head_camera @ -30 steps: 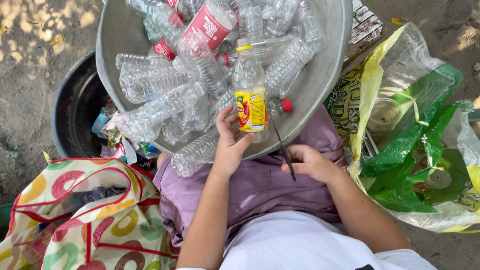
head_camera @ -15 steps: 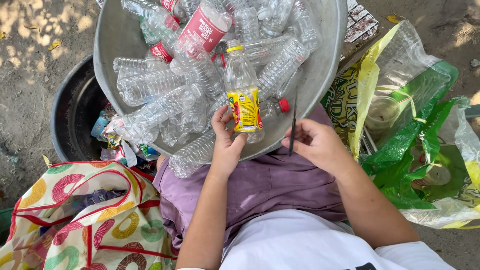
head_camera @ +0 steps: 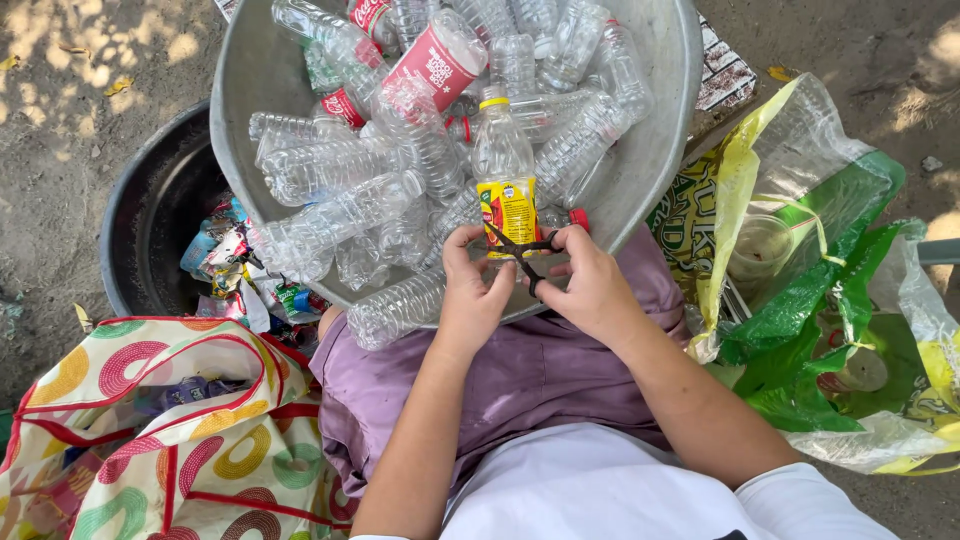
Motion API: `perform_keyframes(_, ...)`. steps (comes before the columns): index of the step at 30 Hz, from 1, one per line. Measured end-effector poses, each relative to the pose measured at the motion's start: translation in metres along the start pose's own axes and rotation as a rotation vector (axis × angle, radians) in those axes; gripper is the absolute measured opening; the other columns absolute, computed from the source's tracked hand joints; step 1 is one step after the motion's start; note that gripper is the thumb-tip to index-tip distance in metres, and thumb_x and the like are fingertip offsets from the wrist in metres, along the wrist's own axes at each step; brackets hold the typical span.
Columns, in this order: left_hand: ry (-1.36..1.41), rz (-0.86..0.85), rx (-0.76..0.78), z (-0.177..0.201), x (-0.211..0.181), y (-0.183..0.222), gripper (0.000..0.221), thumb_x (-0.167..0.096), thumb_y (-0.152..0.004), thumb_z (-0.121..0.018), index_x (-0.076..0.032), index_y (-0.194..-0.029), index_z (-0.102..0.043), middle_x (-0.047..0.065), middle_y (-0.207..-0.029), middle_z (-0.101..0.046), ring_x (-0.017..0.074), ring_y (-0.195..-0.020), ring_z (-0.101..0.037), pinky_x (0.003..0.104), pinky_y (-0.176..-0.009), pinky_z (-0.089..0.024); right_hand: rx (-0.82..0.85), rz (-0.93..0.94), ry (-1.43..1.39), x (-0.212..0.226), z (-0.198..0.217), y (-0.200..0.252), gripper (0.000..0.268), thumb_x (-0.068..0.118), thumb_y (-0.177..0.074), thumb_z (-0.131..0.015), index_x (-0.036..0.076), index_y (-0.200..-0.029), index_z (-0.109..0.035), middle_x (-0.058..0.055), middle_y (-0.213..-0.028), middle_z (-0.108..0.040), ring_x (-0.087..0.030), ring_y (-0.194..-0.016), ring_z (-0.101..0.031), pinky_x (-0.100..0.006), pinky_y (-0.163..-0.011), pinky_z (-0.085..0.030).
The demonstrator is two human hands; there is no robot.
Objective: Removing plastic labels from used bottles using scissors for recycling
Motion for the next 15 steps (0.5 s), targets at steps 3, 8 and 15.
perform_keyframes(3,-0.055,0.024,-0.007,-0.001,-0.009,0.002,0.052,-0.017,-0.098,-0.069,-0.014,-0.141,-0.038,0.020,-0.148,-0.031,0.0491,-0.125,-0.064,0.047,-0.095,-0.063,0.010,0.010,0.015,0.011,0.000,-0.003,0.052,0.010,-0.074,-0.079,0.012,-0.117,-0.051,-0.013,-0.128,-0.073,-0.027,-0.096,-0.079,-0.040,-0.080,-0.065)
perform_keyframes(8,-0.344,-0.002,-0.007,-0.005,-0.063,0.012,0.043,-0.017,-0.097,-0.069,-0.016,-0.133,-0.047,0.023,-0.154,-0.025,0.0545,-0.137,-0.050,0.059,-0.104,-0.056,-0.011,0.026,0.032,0.002,-0.004,-0.003,0.052,0.012,-0.074,-0.080,0.012,-0.117,-0.050,-0.014,-0.128,-0.074,-0.028,-0.089,-0.079,-0.041,-0.075,-0.063)
perform_keyframes(15,-0.676,-0.095,-0.014,-0.004,-0.090,0.013,0.033,-0.004,-0.090,-0.073,-0.017,-0.117,-0.061,0.021,-0.157,-0.031,0.0517,-0.142,-0.049,0.061,-0.103,-0.057,-0.007,0.052,0.179,-0.006,-0.011,-0.001,0.057,0.020,-0.072,-0.082,0.016,-0.119,-0.050,-0.010,-0.117,-0.075,-0.025,-0.083,-0.078,-0.042,-0.072,-0.061)
Point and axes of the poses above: each hand's wrist, its own y-axis away from the middle knuckle, its own z-axis out of the back of the hand, x = y × z, the point moved 7 cm from there along -y, towards the middle knuckle
